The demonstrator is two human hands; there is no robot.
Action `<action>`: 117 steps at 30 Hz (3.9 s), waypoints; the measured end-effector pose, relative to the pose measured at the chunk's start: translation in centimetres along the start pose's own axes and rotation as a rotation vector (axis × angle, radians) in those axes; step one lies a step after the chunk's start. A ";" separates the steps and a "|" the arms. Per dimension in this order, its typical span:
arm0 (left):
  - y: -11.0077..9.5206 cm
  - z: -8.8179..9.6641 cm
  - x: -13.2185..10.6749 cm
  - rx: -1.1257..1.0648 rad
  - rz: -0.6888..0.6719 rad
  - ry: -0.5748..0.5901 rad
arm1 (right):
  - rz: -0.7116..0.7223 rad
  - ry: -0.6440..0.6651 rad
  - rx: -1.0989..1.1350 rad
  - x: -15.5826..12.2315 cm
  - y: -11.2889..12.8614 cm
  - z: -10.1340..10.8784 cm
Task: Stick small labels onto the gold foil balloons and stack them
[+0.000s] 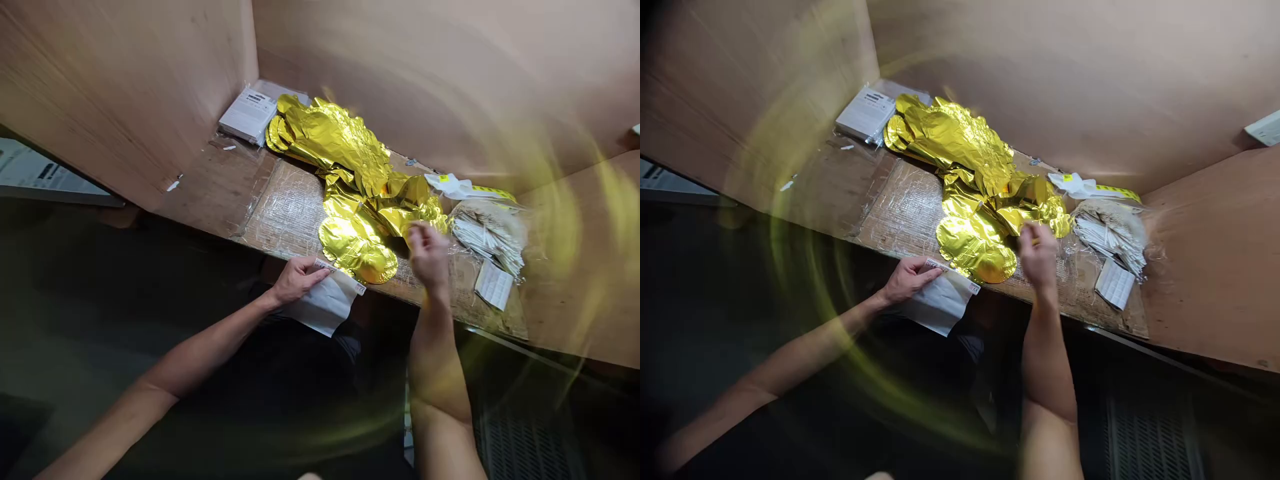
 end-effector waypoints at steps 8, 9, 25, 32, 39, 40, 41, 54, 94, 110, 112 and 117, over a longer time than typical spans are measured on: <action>-2.1 -0.3 -0.1 -0.117 0.009 0.046 | 0.129 0.399 0.324 -8.7 11.4 -9.4; -2.1 -0.2 -0.2 -0.124 0.017 0.031 | 0.121 0.383 0.336 -8.6 11.1 -9.2; -1.9 1.0 -0.8 -0.122 0.037 -0.182 | 0.281 0.237 0.283 -9.8 12.2 -8.4; -4.7 0.3 -0.9 -0.091 -0.121 -0.060 | 0.123 0.276 0.410 -9.2 11.4 -8.4; -3.1 0.6 -1.5 -0.130 -0.011 -0.139 | 0.018 0.256 0.488 -9.4 10.8 -8.3; -2.9 0.6 -1.5 -0.141 0.007 -0.146 | 0.027 0.249 0.509 -9.4 10.8 -8.3; -2.8 0.6 -1.5 -0.150 0.015 -0.149 | 0.050 0.246 0.520 -9.5 11.1 -8.2; -3.7 1.3 -1.2 -0.160 0.002 -0.198 | 0.348 0.082 0.354 -10.3 13.1 -6.9; -4.1 1.3 -1.4 -0.081 0.000 -0.202 | 0.291 0.150 0.421 -10.3 12.9 -7.6; -2.2 -2.8 -1.4 0.327 -0.286 0.137 | 0.041 0.274 0.401 -5.4 6.6 -8.8; -1.2 -4.5 -1.8 0.480 -0.327 0.246 | 0.096 0.397 0.296 -5.0 6.2 -10.8; 0.6 -5.1 -1.9 0.730 -0.276 0.250 | 0.106 0.297 -0.064 -4.8 4.7 -11.6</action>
Point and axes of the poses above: each hand's wrist, its own x-axis towards the middle knuckle, its own z-axis out of the back of the hand, y = z × x, the point moved 10 cm from there along x, towards the middle knuckle, and after that the axes turned 2 degrees about x, right-handed, at the moved point
